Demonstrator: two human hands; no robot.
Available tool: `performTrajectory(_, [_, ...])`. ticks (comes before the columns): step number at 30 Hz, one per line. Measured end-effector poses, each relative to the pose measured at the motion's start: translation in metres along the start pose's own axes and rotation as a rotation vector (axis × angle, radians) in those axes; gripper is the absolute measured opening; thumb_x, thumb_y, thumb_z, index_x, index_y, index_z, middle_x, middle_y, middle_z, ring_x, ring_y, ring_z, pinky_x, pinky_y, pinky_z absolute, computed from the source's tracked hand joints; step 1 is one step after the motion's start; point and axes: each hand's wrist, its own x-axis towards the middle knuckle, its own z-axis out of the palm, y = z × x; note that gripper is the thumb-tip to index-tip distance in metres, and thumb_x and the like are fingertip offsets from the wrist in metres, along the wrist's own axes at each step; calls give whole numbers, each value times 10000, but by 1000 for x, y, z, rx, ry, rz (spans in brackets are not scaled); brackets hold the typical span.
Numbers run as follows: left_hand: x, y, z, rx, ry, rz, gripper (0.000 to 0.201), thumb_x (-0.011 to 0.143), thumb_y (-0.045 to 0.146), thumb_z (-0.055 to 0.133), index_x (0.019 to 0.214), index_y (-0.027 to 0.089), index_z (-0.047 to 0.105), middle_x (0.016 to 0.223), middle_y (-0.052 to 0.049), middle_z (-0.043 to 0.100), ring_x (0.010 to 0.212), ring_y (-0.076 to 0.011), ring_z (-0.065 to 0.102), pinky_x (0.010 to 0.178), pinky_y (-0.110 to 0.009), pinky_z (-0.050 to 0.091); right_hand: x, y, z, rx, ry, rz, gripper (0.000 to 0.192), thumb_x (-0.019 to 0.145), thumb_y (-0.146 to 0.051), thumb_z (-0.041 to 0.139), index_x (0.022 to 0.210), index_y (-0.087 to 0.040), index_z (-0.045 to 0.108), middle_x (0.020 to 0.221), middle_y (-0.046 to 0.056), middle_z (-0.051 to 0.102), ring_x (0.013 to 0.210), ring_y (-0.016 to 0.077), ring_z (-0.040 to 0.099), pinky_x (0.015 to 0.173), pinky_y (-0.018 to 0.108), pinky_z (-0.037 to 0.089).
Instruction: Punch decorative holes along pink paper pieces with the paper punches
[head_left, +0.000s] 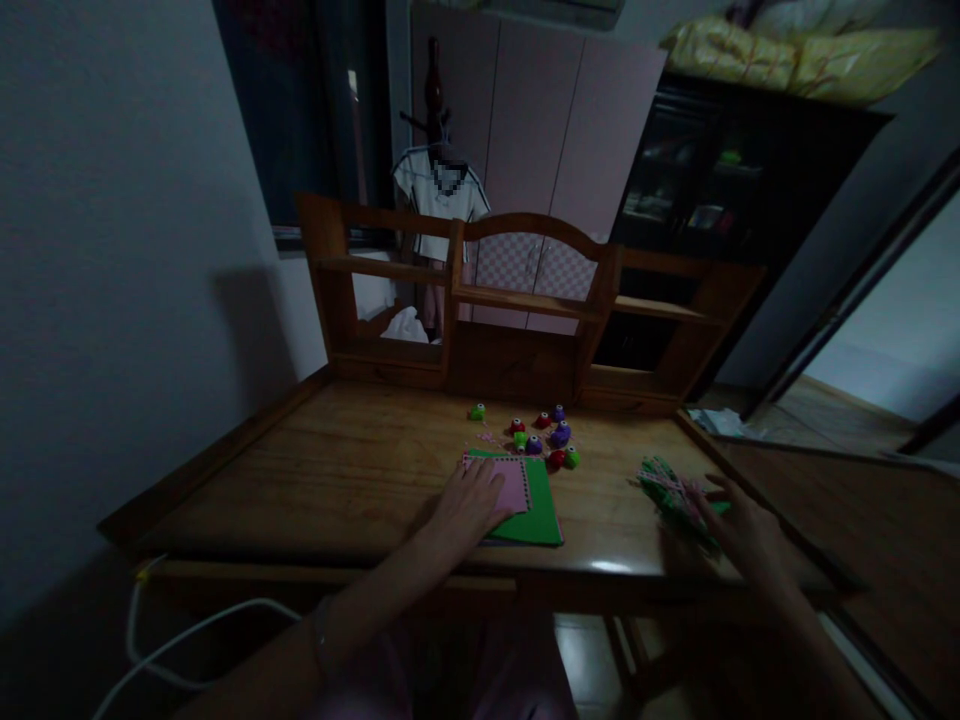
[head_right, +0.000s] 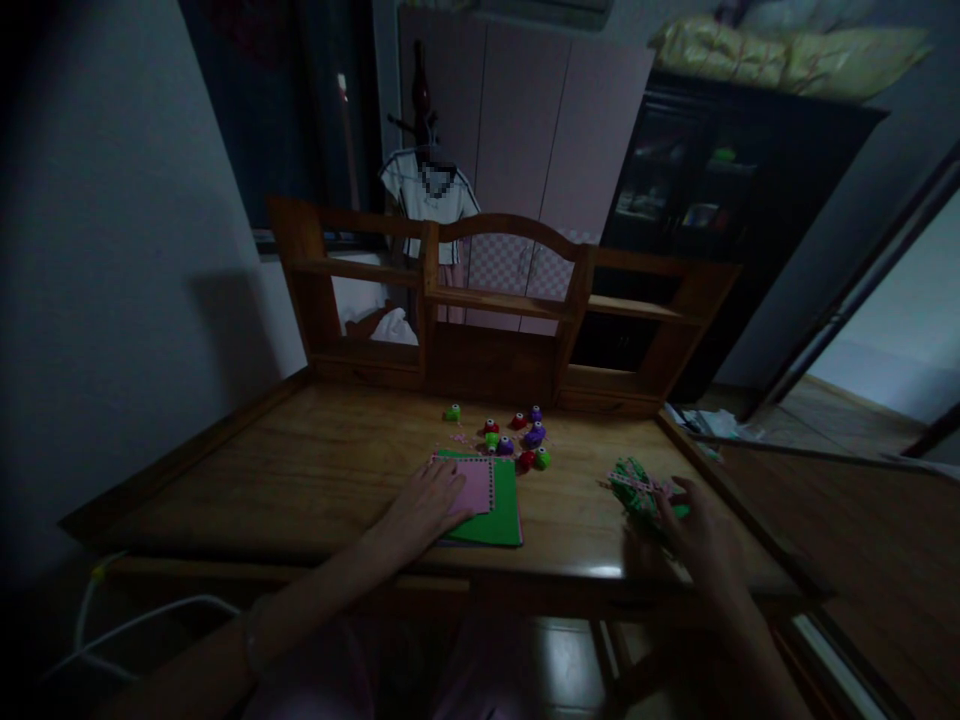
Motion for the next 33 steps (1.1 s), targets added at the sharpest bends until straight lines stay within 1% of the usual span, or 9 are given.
performTrajectory(5, [4, 13, 7, 157, -50, 135, 168, 888, 194, 439, 963, 156, 584, 937, -117, 611, 918, -256, 542, 848, -418, 375, -25, -33, -1, 37, -11, -168, 385, 855, -481, 436, 1088, -209, 577, 916, 87, 669, 651, 201, 633, 587, 310, 468])
performTrajectory(9, [7, 17, 2, 227, -108, 193, 183, 844, 81, 453, 939, 123, 605, 907, -137, 626, 866, -256, 571, 768, -395, 426, -35, -68, 16, 98, 6, -282, 277, 859, -402, 461, 1019, -220, 595, 1002, 88, 638, 633, 177, 622, 637, 328, 484])
performTrajectory(12, [7, 16, -6, 198, -103, 166, 184, 826, 66, 481, 935, 124, 618, 918, -127, 642, 880, -258, 580, 771, -398, 460, -40, -99, 28, 173, -62, -330, 229, 874, -349, 457, 1015, -239, 600, 1028, 81, 621, 615, 166, 612, 606, 321, 491])
performTrajectory(17, [-10, 1, -18, -170, 123, 98, 308, 861, 93, 456, 1103, 211, 608, 1057, -65, 659, 1030, -215, 576, 887, -381, 486, -51, -155, 41, 339, -161, -400, 344, 864, -246, 477, 1204, -262, 528, 1110, 84, 591, 706, 181, 626, 677, 348, 530])
performTrajectory(20, [-29, -11, -16, -449, 200, 109, 368, 887, 125, 427, 1183, 276, 583, 1182, -30, 623, 1099, -179, 568, 974, -364, 460, -56, -181, 49, 399, -199, -548, 543, 816, -167, 527, 1330, -303, 420, 1301, 81, 495, 1068, 249, 563, 865, 418, 501])
performTrajectory(23, [-41, -21, -7, -570, 165, 72, 368, 891, 146, 432, 1178, 312, 592, 1206, -5, 613, 1102, -160, 574, 972, -342, 471, -62, -195, 61, 392, -185, -720, 583, 770, -91, 554, 1296, -330, 472, 1367, 64, 450, 1242, 289, 419, 976, 512, 411])
performTrajectory(26, [-47, -27, 1, -524, 134, 53, 321, 877, 162, 475, 1120, 308, 627, 1270, 2, 567, 1183, -166, 509, 1014, -361, 432, -69, -202, 72, 435, -196, -788, 482, 787, -78, 549, 1186, -347, 572, 1316, 43, 508, 1215, 279, 441, 960, 517, 422])
performTrajectory(29, [-53, -25, 4, -387, 172, -19, 291, 819, 181, 580, 1079, 297, 643, 1327, -2, 511, 1269, -207, 400, 1063, -421, 355, -76, -205, 80, 466, -246, -800, 388, 833, -125, 544, 1137, -358, 606, 1212, 35, 583, 1194, 266, 454, 948, 503, 433])
performTrajectory(33, [-62, -10, 5, -413, 187, -180, 252, 820, 276, 603, 1071, 283, 630, 1170, -21, 598, 1134, -198, 496, 1013, -383, 381, -84, -210, 88, 520, -313, -725, 297, 867, -169, 524, 1096, -320, 635, 1098, 62, 622, 1127, 259, 496, 919, 477, 451])
